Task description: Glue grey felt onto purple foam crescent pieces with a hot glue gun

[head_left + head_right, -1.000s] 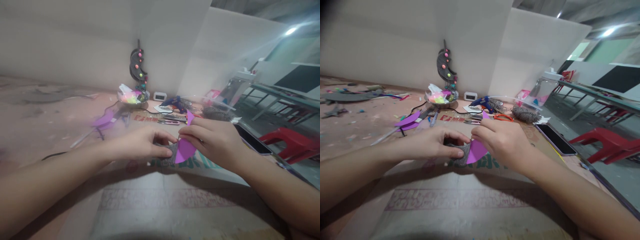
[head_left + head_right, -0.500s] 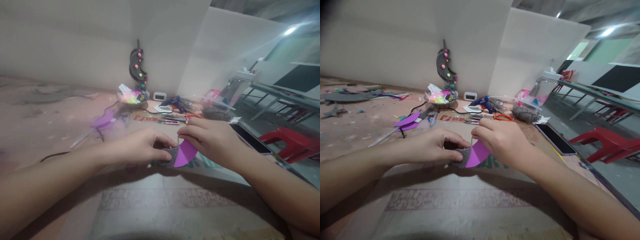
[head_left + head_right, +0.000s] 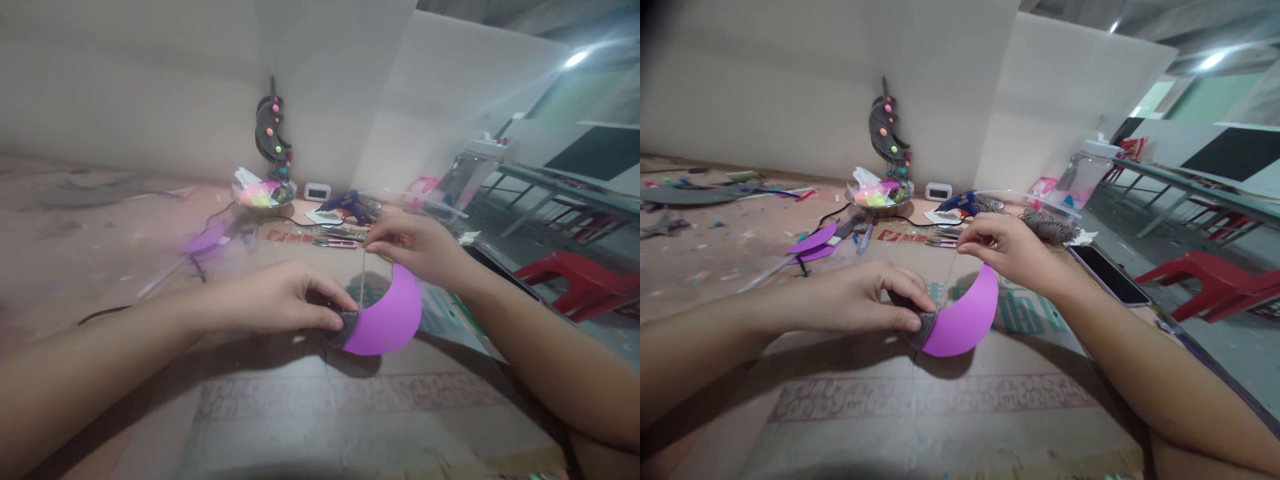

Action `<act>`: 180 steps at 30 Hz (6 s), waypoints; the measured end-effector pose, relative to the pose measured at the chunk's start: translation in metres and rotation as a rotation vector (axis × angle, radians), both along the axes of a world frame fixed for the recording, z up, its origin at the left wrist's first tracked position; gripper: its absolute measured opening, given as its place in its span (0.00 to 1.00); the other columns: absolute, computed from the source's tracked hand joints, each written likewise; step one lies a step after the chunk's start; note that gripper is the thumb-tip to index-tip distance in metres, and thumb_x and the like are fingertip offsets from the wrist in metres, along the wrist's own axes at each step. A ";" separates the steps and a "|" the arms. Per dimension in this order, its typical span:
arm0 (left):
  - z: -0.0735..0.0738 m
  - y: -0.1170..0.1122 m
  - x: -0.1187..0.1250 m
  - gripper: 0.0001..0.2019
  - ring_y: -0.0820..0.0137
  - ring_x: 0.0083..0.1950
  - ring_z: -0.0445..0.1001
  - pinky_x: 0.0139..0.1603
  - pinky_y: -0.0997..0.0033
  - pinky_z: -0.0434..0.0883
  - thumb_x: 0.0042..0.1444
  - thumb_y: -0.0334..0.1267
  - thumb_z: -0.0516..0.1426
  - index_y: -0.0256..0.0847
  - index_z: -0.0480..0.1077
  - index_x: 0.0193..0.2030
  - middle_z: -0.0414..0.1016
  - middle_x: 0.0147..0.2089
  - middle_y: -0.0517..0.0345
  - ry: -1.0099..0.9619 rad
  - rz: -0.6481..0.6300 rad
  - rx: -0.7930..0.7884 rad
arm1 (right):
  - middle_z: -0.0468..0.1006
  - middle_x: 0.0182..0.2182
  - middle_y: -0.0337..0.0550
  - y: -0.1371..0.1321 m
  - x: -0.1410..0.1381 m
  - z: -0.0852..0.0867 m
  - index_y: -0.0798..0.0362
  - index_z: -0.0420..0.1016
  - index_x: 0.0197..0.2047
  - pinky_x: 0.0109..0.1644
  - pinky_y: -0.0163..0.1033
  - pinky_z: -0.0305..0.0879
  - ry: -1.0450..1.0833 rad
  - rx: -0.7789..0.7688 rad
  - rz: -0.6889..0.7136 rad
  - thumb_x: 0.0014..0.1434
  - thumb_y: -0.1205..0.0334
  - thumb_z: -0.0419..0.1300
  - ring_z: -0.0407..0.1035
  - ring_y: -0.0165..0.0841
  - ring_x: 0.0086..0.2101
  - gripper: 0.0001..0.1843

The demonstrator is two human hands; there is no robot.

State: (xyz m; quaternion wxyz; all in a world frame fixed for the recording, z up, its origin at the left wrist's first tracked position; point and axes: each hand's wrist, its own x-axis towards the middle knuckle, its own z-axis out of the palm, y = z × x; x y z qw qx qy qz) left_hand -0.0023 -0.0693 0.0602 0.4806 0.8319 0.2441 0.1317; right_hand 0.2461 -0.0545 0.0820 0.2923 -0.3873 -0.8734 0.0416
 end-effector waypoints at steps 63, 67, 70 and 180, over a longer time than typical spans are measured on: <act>-0.063 0.022 0.017 0.14 0.76 0.25 0.66 0.23 0.77 0.64 0.59 0.47 0.56 0.37 0.66 0.33 0.68 0.26 0.61 -0.332 0.453 -0.209 | 0.70 0.21 0.33 -0.013 -0.038 -0.066 0.54 0.69 0.29 0.26 0.32 0.56 0.657 -0.772 -0.128 0.55 0.51 0.63 0.60 0.23 0.21 0.15; -0.064 0.022 0.018 0.13 0.77 0.24 0.67 0.24 0.77 0.65 0.59 0.47 0.56 0.38 0.66 0.33 0.68 0.26 0.62 -0.347 0.464 -0.219 | 0.70 0.21 0.34 -0.013 -0.038 -0.068 0.54 0.68 0.29 0.26 0.32 0.56 0.666 -0.812 -0.122 0.54 0.49 0.63 0.59 0.23 0.20 0.16; -0.064 0.021 0.019 0.13 0.78 0.23 0.66 0.24 0.77 0.65 0.59 0.46 0.56 0.38 0.64 0.32 0.67 0.26 0.64 -0.368 0.478 -0.243 | 0.71 0.21 0.34 -0.013 -0.039 -0.069 0.53 0.68 0.29 0.26 0.32 0.56 0.687 -0.837 -0.112 0.53 0.49 0.64 0.60 0.23 0.20 0.16; -0.058 0.027 0.009 0.13 0.75 0.24 0.63 0.27 0.75 0.61 0.59 0.45 0.55 0.40 0.64 0.27 0.66 0.24 0.64 -0.361 0.748 0.214 | 0.70 0.21 0.33 -0.012 -0.039 -0.070 0.53 0.67 0.29 0.26 0.31 0.61 0.674 -0.675 -0.113 0.57 0.53 0.60 0.64 0.23 0.20 0.12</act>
